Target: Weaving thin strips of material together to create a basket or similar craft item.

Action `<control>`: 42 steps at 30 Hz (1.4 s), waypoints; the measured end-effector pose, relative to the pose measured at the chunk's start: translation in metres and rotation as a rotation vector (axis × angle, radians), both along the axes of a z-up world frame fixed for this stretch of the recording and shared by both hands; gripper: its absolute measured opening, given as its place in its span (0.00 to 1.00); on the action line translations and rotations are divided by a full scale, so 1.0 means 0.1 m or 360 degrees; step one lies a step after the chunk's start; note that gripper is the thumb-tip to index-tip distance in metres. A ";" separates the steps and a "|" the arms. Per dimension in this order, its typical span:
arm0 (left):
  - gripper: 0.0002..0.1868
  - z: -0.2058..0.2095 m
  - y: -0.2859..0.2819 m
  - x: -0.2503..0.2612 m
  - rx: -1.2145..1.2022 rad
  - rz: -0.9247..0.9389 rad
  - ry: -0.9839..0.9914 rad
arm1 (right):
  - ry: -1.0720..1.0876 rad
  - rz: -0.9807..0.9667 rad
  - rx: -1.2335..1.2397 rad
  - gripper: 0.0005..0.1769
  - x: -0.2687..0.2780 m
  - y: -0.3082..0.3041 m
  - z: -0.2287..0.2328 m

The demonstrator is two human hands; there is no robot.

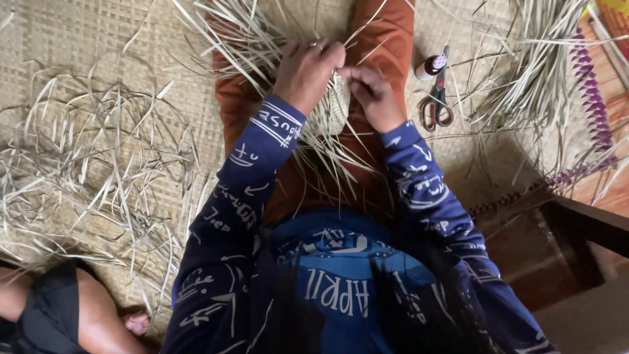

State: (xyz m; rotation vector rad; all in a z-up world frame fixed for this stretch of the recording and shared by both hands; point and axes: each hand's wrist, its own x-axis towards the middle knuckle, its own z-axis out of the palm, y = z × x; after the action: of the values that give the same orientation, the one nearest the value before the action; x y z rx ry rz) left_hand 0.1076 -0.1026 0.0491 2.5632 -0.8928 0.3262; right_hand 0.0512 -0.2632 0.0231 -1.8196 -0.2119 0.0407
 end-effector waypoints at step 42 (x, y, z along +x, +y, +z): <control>0.02 0.01 -0.01 -0.09 -0.0461 0.0306 0.0302 | 0.0351 0.0067 0.0255 0.11 0.18 -0.02 0.04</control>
State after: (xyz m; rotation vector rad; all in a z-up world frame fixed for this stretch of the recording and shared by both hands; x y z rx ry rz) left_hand 0.0986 -0.1039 0.0500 2.3645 -0.4918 0.2421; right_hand 0.0691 -0.2655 0.0272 -1.6364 -0.0942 0.2464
